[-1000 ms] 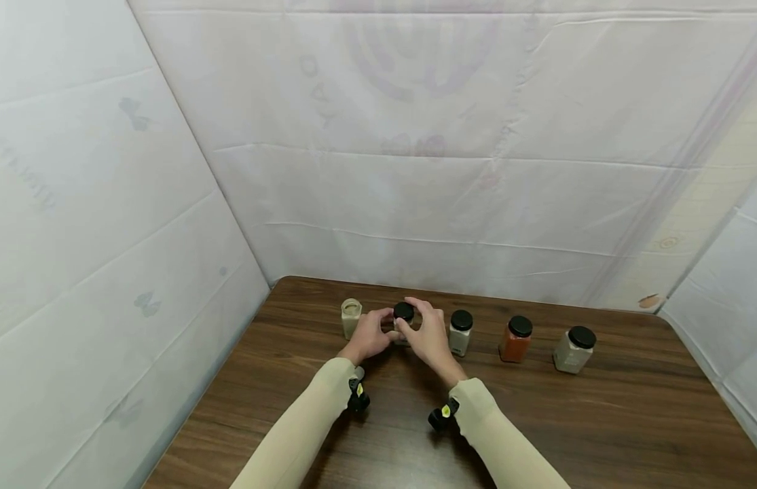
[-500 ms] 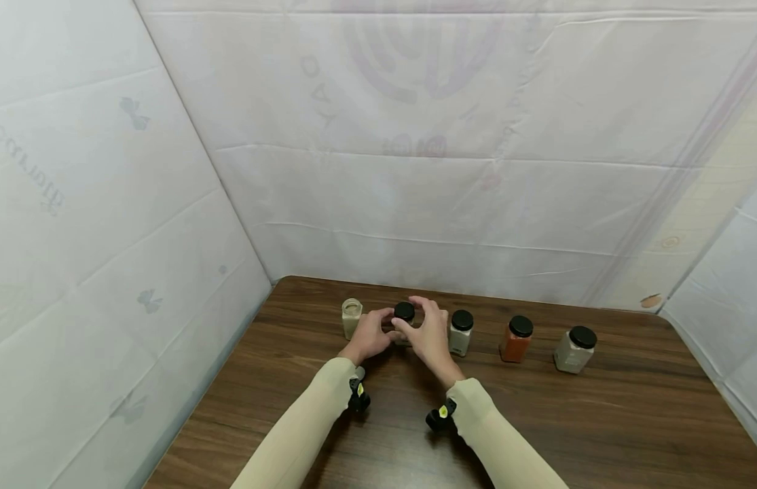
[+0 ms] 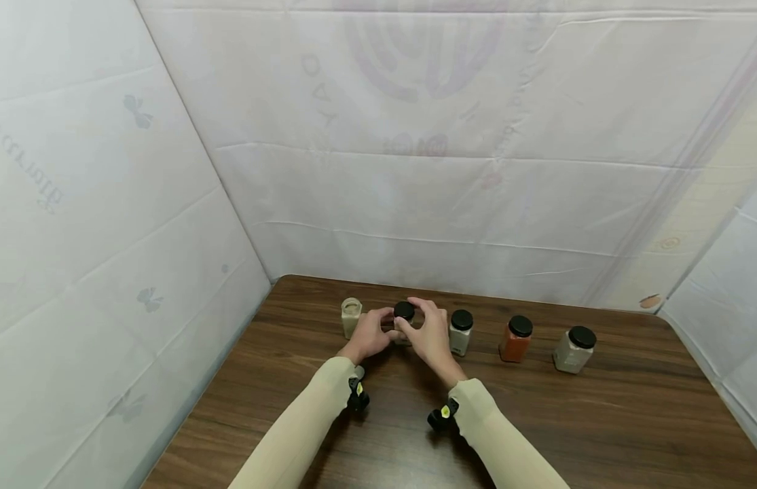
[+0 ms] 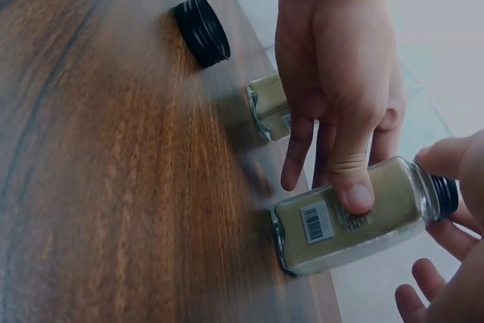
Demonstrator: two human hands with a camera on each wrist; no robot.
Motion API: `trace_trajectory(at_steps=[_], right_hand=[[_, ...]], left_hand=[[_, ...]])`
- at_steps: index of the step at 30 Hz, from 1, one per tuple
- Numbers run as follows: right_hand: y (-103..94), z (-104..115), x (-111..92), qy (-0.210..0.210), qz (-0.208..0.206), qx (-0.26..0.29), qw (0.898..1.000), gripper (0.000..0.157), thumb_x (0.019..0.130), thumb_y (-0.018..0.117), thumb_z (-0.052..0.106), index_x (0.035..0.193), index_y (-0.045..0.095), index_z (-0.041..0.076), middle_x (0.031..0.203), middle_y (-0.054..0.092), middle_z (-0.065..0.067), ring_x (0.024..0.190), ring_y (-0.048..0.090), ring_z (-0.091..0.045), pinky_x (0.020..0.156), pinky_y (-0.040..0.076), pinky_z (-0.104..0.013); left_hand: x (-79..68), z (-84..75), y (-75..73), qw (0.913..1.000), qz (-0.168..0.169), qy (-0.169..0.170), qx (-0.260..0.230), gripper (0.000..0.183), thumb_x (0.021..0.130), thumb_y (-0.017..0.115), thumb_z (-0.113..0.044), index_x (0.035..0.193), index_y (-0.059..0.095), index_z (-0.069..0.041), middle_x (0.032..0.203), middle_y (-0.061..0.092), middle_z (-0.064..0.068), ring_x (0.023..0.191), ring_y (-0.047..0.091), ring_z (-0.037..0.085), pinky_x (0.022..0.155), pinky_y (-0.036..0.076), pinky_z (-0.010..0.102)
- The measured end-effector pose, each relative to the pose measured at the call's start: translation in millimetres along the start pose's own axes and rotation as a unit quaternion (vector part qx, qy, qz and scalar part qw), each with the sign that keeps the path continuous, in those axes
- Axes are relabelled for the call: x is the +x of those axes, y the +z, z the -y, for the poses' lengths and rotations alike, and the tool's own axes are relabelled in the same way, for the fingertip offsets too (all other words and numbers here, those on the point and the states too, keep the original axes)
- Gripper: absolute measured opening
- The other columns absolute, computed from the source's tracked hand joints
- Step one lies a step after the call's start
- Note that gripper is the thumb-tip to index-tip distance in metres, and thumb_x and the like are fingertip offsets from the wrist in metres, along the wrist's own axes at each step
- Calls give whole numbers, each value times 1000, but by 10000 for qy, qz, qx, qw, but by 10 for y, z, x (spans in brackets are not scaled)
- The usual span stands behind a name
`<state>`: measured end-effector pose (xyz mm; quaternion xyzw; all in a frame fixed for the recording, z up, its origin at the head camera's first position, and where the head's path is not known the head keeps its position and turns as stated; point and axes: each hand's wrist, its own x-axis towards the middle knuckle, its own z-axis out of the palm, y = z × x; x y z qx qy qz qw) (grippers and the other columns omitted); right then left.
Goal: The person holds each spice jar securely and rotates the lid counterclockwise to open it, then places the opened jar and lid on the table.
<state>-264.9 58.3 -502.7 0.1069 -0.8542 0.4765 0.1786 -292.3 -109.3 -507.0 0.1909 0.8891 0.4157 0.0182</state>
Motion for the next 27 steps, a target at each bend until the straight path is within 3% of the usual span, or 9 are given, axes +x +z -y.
trace_trajectory(at_steps=[9, 14, 22, 27], right_hand=[[-8, 4, -1, 105, 259, 95, 9996, 49, 96, 73, 19, 143, 60, 12, 139, 61, -12, 116, 49, -36, 93, 44, -53], [0, 12, -2, 22, 173, 118, 9998, 53, 95, 76, 25, 144, 59, 13, 142, 59, -10, 118, 47, -36, 94, 43, -54], [46, 55, -3, 208, -373, -74, 9991, 53, 86, 86, 31, 129, 67, 8, 121, 64, -13, 106, 47, -35, 88, 42, -49], [61, 69, -3, 333, -453, -169, 9983, 51, 84, 88, 30, 125, 69, 6, 116, 65, -12, 102, 47, -34, 85, 42, -47]], left_hand=[[-6, -7, 1, 10000, -29, 45, 15, 38, 94, 73, -5, 131, 66, 0, 123, 72, 17, 117, 68, 31, 98, 54, 47], [-12, -18, 2, 9998, -76, 135, 87, 37, 94, 75, -7, 130, 67, 0, 121, 73, 16, 115, 69, 30, 98, 54, 46], [-13, -23, 1, 9998, -68, 150, 143, 41, 92, 79, -13, 129, 67, -1, 119, 74, 14, 114, 70, 28, 98, 55, 44], [-21, -34, -6, 9999, -46, 96, 70, 41, 92, 80, -13, 129, 68, -2, 119, 74, 13, 114, 70, 28, 98, 54, 44]])
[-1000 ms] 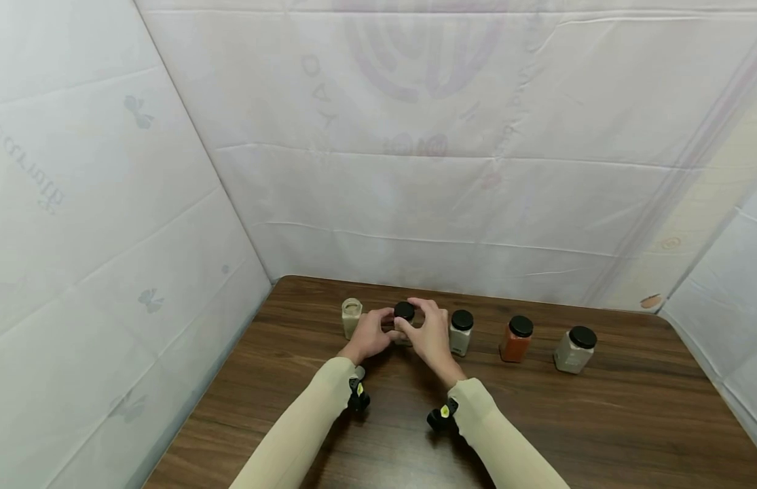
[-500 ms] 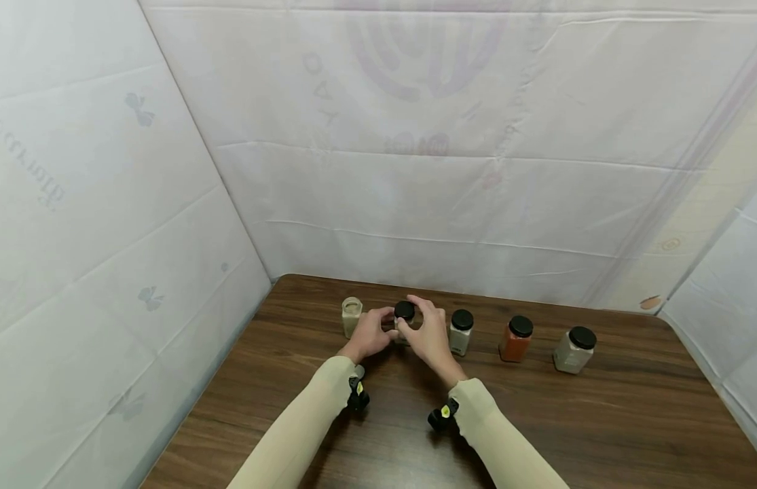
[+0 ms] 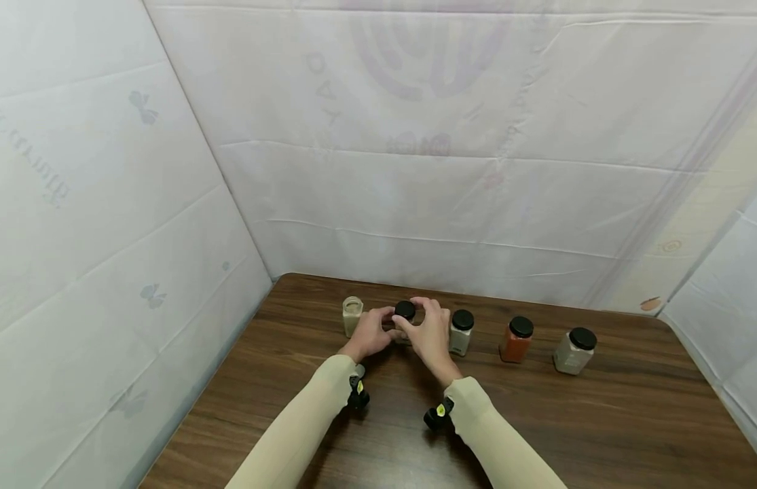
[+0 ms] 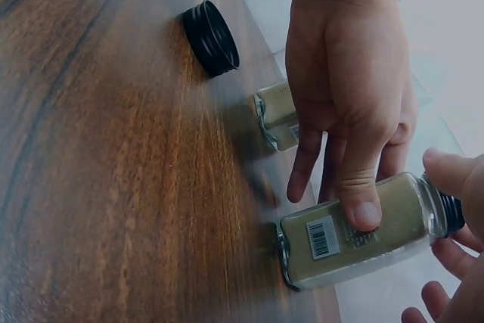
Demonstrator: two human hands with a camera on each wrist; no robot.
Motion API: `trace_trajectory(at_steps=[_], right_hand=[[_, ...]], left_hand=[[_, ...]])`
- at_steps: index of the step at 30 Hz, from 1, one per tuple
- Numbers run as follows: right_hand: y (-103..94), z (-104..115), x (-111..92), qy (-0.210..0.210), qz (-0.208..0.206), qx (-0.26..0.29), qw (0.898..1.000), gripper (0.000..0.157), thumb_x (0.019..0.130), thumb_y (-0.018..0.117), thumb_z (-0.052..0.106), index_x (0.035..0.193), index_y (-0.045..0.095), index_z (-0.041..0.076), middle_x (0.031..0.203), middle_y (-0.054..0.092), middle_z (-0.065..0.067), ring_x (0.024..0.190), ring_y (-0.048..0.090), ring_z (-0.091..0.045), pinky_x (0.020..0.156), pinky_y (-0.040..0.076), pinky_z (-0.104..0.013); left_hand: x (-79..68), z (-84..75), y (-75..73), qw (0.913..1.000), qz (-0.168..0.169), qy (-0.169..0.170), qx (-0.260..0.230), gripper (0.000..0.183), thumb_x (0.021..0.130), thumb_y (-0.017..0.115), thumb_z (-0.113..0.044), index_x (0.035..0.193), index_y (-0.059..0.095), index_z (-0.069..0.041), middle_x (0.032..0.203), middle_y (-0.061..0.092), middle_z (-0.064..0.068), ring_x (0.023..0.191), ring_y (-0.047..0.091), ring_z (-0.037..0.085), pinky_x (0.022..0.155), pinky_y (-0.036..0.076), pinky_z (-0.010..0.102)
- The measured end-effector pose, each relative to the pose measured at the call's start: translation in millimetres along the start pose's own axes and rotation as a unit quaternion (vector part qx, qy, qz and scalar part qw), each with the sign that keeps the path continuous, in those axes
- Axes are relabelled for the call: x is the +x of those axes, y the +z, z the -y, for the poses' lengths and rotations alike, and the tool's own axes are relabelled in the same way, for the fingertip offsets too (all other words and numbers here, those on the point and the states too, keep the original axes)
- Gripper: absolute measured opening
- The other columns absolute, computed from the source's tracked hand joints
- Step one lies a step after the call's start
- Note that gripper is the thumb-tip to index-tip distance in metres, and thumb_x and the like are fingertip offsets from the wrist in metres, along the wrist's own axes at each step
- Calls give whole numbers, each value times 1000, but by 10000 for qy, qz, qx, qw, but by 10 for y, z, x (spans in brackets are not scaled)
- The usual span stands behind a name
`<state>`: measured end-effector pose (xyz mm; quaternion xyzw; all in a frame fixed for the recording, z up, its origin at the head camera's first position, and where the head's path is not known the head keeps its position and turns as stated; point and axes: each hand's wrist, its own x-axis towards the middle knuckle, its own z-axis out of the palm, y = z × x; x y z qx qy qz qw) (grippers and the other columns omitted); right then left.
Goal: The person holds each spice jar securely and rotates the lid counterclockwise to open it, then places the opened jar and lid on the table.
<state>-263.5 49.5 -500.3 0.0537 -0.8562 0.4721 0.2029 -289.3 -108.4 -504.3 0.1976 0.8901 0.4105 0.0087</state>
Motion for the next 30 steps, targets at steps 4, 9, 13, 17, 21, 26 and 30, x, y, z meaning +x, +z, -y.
trace_trajectory(at_steps=[4, 9, 13, 17, 21, 26, 30], right_hand=[[-3, -4, 1, -67, 47, -87, 9999, 48, 87, 86, 28, 126, 69, 6, 120, 65, -13, 101, 47, -34, 84, 43, -48], [-24, -9, -5, -227, 352, -74, 9991, 45, 93, 79, 22, 134, 66, 6, 131, 62, -14, 108, 48, -36, 89, 43, -51], [-53, 4, -4, -199, 642, -4, 9977, 47, 96, 73, 20, 140, 62, 9, 137, 59, -14, 113, 46, -37, 90, 43, -51], [-53, 13, -5, -121, 704, 33, 9974, 49, 96, 73, 21, 142, 61, 11, 140, 57, -13, 113, 45, -37, 89, 43, -51], [-24, 16, -8, -125, 597, 46, 9981, 55, 94, 76, 27, 144, 59, 11, 140, 57, -15, 112, 46, -37, 89, 45, -53], [1, 30, -4, -130, 358, 60, 9993, 58, 92, 80, 31, 141, 60, 10, 135, 58, -16, 111, 46, -38, 89, 45, -54], [15, 43, 4, 121, 226, 39, 9997, 56, 90, 83, 33, 137, 63, 10, 134, 59, -15, 112, 45, -37, 89, 45, -53]], left_hand=[[2, -4, 4, 10000, -27, 18, -5, 40, 91, 80, -13, 128, 68, -1, 119, 74, 14, 115, 69, 29, 99, 54, 45], [7, 3, 10, 10000, -53, 27, 36, 37, 93, 76, -8, 128, 68, -1, 120, 73, 16, 114, 70, 30, 98, 54, 45], [4, 7, 13, 9999, -55, 2, 87, 37, 93, 73, -4, 129, 67, 1, 121, 72, 17, 114, 70, 30, 97, 55, 45], [-1, 4, 15, 9999, -23, -24, 103, 39, 93, 71, -2, 131, 65, 2, 122, 72, 18, 115, 69, 31, 97, 55, 45], [-7, -6, 13, 9999, -44, 16, 156, 40, 93, 71, -2, 132, 64, 4, 120, 73, 18, 113, 70, 30, 95, 56, 44], [-8, -4, 13, 9998, -68, 47, 165, 41, 93, 72, -5, 132, 64, 5, 119, 73, 18, 110, 71, 30, 94, 57, 44], [-12, -5, 11, 9999, -51, 18, 129, 43, 93, 73, -6, 133, 63, 5, 119, 73, 18, 112, 71, 30, 95, 56, 44]])
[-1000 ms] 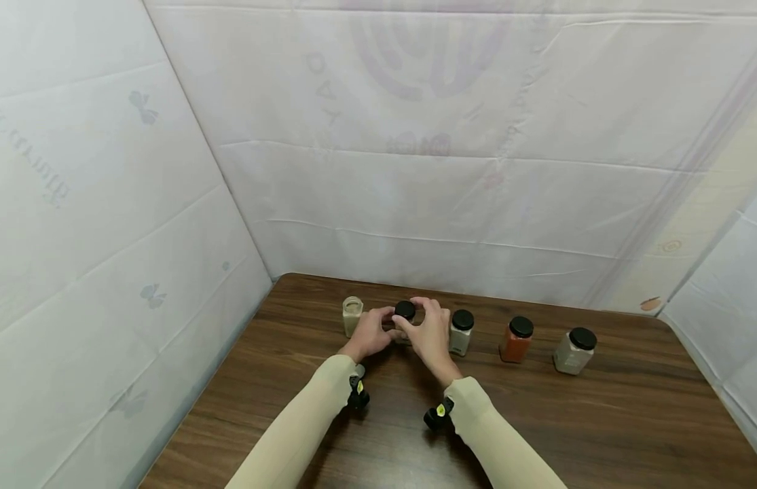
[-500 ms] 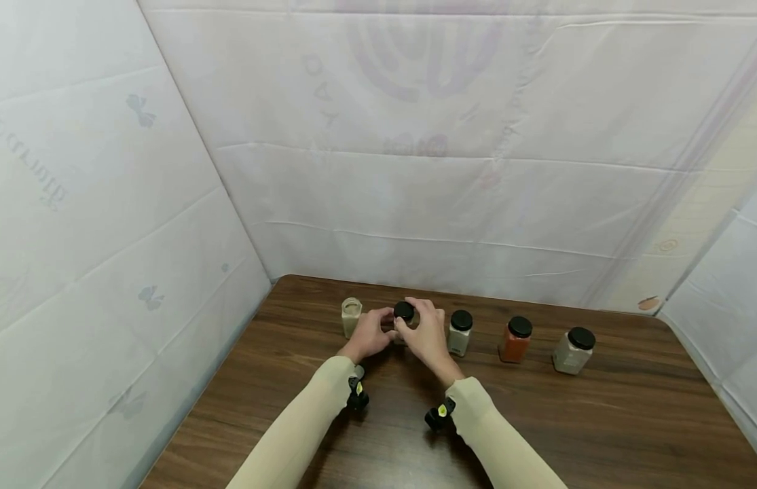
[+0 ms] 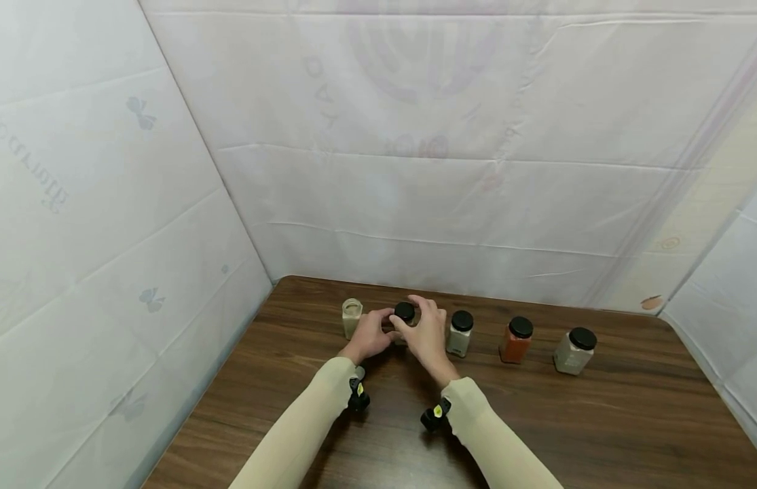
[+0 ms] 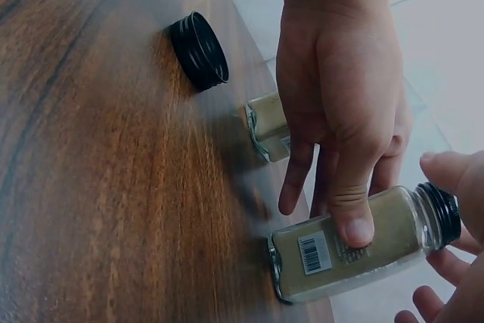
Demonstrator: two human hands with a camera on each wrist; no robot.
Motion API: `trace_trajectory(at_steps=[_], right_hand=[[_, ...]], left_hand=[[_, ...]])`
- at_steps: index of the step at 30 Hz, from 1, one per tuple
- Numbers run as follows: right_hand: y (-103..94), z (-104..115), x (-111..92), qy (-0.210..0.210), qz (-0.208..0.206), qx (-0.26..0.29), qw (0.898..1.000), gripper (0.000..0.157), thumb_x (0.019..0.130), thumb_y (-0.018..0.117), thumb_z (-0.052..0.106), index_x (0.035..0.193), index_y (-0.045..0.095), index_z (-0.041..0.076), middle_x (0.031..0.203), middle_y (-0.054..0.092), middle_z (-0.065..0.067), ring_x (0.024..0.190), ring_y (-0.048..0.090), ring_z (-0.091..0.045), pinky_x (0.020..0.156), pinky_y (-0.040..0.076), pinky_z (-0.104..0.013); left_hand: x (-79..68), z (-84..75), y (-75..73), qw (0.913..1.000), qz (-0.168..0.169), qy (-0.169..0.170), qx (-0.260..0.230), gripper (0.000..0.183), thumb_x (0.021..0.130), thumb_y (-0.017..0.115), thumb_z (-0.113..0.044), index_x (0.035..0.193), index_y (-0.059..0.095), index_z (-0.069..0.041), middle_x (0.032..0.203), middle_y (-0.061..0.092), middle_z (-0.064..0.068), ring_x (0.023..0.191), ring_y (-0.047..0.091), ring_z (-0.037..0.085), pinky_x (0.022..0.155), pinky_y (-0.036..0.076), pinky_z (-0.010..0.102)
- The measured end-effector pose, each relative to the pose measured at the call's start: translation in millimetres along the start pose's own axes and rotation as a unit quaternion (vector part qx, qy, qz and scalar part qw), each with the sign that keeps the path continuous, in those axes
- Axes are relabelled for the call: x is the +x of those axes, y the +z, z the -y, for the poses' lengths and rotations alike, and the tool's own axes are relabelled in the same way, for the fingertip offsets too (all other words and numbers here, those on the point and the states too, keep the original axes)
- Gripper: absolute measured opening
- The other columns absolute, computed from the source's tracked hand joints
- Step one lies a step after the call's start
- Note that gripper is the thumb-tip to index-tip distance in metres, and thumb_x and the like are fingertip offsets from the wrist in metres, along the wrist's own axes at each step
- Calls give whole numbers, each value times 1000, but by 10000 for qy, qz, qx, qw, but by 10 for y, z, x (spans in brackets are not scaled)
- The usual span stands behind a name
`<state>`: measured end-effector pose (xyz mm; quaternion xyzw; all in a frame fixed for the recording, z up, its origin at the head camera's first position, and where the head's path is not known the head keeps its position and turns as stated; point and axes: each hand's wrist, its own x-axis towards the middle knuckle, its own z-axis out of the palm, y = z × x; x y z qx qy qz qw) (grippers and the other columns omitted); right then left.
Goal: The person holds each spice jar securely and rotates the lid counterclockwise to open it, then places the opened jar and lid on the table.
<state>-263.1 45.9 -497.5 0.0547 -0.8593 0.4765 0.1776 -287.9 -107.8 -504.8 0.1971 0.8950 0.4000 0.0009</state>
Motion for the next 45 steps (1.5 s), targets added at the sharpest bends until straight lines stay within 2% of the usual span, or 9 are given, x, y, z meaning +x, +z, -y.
trace_trajectory(at_steps=[4, 8, 13, 23, 28, 36, 42, 45], right_hand=[[9, 0, 3, 130, -58, -36, 9999, 53, 88, 84, 33, 132, 66, 11, 131, 60, -13, 109, 45, -35, 88, 44, -51], [11, -9, -1, 3, -90, -53, 9999, 49, 89, 84, 27, 130, 67, 8, 128, 61, -15, 108, 46, -36, 89, 43, -51], [0, -7, -6, -148, 3, -124, 9998, 46, 92, 79, 21, 134, 66, 8, 132, 62, -14, 109, 47, -36, 89, 44, -51], [-30, -14, -22, -187, 328, -48, 9993, 50, 95, 73, 18, 143, 60, 13, 141, 59, -11, 114, 47, -37, 91, 44, -53], [-26, -24, -18, -134, 235, 94, 9996, 53, 94, 77, 25, 143, 59, 12, 140, 59, -12, 118, 45, -36, 94, 44, -54], [-11, -18, -9, 15, -20, 157, 9999, 54, 88, 85, 28, 133, 64, 9, 132, 61, -14, 111, 46, -35, 91, 45, -52], [-21, -8, -3, -64, -7, 38, 10000, 46, 91, 82, 22, 132, 67, 7, 132, 60, -16, 110, 47, -37, 90, 46, -52], [-28, -2, -6, -146, 118, -8, 9998, 46, 93, 78, 20, 136, 65, 8, 134, 59, -15, 112, 47, -37, 90, 46, -52]], left_hand=[[3, 10, 6, 10000, 12, 4, -29, 40, 93, 74, -6, 131, 65, 2, 118, 74, 16, 111, 71, 29, 96, 56, 44], [15, 24, 13, 10000, 9, 0, -37, 39, 92, 74, -5, 130, 67, 0, 119, 74, 15, 113, 70, 28, 97, 55, 44], [23, 33, 18, 10000, 9, -47, -76, 39, 93, 72, -3, 131, 66, 1, 122, 72, 17, 116, 69, 29, 98, 54, 44], [23, 38, 30, 10000, 15, -95, -5, 39, 93, 69, 0, 132, 65, 1, 122, 72, 17, 114, 69, 29, 97, 55, 43], [25, 41, 31, 10000, 33, -70, 6, 40, 92, 69, 1, 133, 65, 0, 122, 73, 15, 114, 70, 28, 96, 56, 42], [31, 24, 29, 10000, -42, 43, 76, 37, 92, 75, -5, 128, 68, -1, 118, 74, 14, 111, 71, 28, 95, 56, 42], [32, 17, 25, 9998, 65, -161, -111, 41, 93, 75, -6, 133, 66, -1, 124, 72, 15, 117, 68, 28, 99, 54, 43], [32, 23, 29, 9998, 71, -143, -117, 40, 94, 74, -7, 132, 66, 0, 123, 72, 16, 116, 69, 29, 99, 54, 43]])
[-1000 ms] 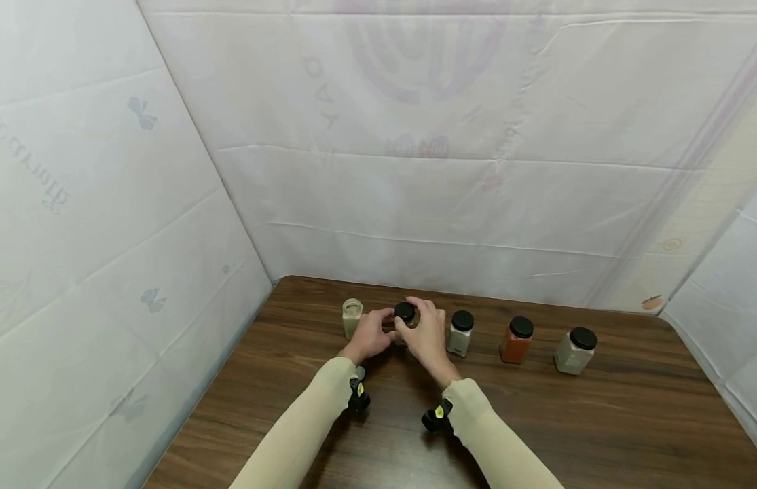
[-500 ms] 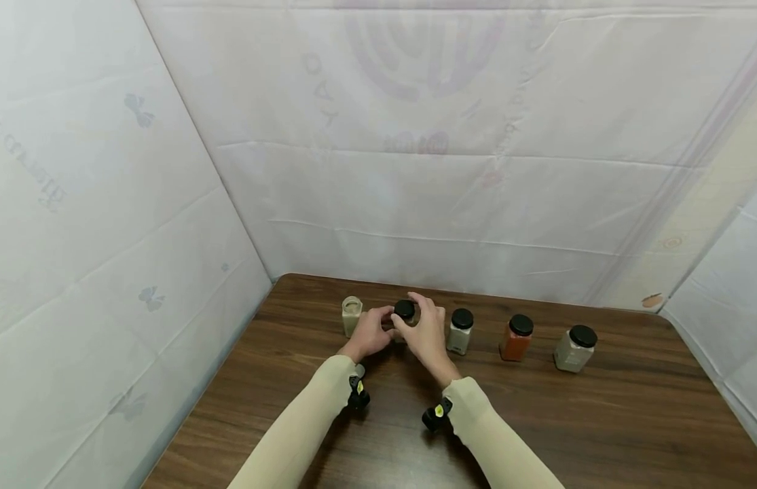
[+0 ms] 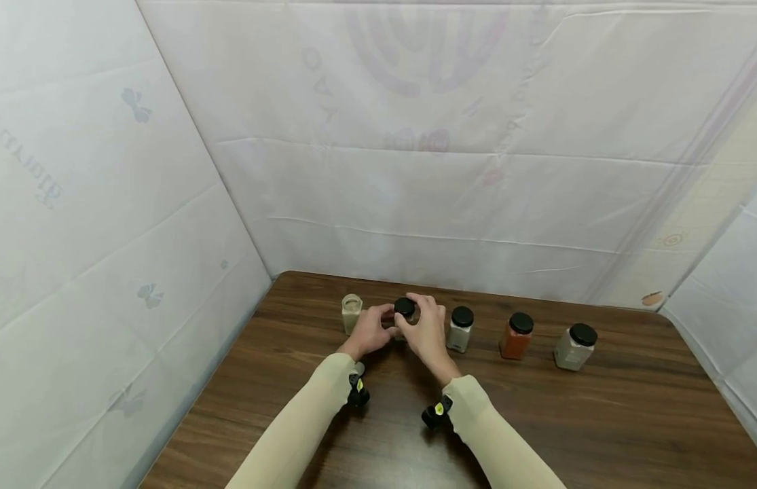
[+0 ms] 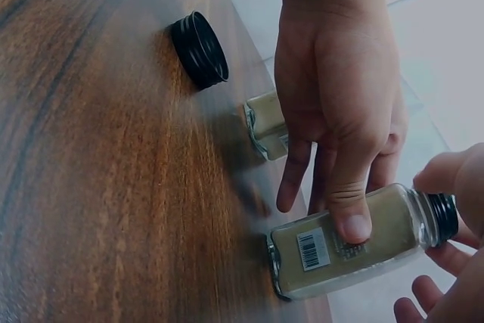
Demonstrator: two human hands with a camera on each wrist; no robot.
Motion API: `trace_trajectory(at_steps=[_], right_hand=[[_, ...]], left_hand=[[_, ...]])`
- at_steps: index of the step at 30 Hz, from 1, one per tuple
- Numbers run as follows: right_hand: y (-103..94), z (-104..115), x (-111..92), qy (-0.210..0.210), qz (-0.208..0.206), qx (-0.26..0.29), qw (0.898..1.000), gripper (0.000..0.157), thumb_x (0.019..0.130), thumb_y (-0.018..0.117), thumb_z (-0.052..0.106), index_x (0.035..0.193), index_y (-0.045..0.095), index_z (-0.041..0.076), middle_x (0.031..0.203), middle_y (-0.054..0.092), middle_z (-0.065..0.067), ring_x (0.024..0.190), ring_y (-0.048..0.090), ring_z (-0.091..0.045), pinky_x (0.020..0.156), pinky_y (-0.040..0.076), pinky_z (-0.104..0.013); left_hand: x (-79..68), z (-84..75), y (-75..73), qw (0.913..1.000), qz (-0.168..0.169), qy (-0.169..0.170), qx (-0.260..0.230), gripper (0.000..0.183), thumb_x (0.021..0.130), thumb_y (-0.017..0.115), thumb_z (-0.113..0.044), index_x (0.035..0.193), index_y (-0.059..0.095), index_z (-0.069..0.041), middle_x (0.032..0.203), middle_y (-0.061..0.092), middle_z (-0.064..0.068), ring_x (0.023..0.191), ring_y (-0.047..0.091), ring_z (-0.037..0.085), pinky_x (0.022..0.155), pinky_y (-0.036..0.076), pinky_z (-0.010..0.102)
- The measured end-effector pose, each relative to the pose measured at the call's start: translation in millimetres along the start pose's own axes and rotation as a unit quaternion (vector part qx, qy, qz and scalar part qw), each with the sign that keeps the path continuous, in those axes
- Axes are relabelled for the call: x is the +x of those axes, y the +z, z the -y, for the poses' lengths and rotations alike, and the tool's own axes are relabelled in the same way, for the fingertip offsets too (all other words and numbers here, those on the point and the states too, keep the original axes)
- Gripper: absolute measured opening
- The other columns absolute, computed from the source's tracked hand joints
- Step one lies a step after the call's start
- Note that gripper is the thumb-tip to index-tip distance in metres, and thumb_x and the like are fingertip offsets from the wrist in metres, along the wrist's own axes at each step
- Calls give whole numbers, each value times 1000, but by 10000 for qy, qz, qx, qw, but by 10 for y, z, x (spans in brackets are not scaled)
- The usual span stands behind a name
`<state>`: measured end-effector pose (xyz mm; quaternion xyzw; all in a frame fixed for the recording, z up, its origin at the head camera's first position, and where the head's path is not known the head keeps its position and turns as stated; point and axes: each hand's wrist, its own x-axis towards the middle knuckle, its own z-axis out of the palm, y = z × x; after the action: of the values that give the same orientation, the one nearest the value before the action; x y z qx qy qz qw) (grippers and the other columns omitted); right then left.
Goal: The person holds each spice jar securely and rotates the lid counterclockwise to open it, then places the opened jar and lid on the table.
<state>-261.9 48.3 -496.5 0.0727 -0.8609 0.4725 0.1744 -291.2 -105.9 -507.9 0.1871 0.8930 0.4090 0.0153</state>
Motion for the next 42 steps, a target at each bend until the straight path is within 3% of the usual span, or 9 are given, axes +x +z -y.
trace_trajectory(at_steps=[7, 14, 27, 42], right_hand=[[-4, -3, -3, -133, 172, -28, 9998, 48, 94, 73, 14, 141, 61, 10, 138, 59, -13, 117, 46, -37, 94, 44, -53], [-9, 1, 3, -169, 179, 36, 9997, 53, 95, 75, 22, 144, 59, 11, 143, 56, -14, 119, 45, -38, 95, 43, -56], [13, -10, 32, 74, -46, -51, 9999, 58, 89, 84, 30, 139, 63, 10, 132, 58, -16, 108, 45, -36, 89, 44, -52], [4, -9, 52, -76, 46, -405, 9991, 51, 89, 84, 26, 134, 67, 8, 130, 62, -14, 105, 48, -35, 86, 44, -49]], left_hand=[[13, 16, -3, 10000, -45, 26, 6, 36, 95, 71, -2, 130, 66, -1, 122, 72, 15, 114, 70, 27, 97, 56, 42], [14, 8, -16, 10000, -24, 40, 83, 39, 95, 71, -5, 133, 65, 0, 124, 71, 16, 116, 69, 28, 97, 56, 41], [16, 9, -27, 9997, -90, 141, 151, 37, 95, 73, -10, 131, 66, -3, 120, 74, 13, 111, 71, 25, 95, 56, 41], [4, 17, -15, 9999, -11, 77, 149, 40, 96, 73, -11, 134, 65, -1, 123, 72, 14, 115, 69, 27, 98, 55, 42]])
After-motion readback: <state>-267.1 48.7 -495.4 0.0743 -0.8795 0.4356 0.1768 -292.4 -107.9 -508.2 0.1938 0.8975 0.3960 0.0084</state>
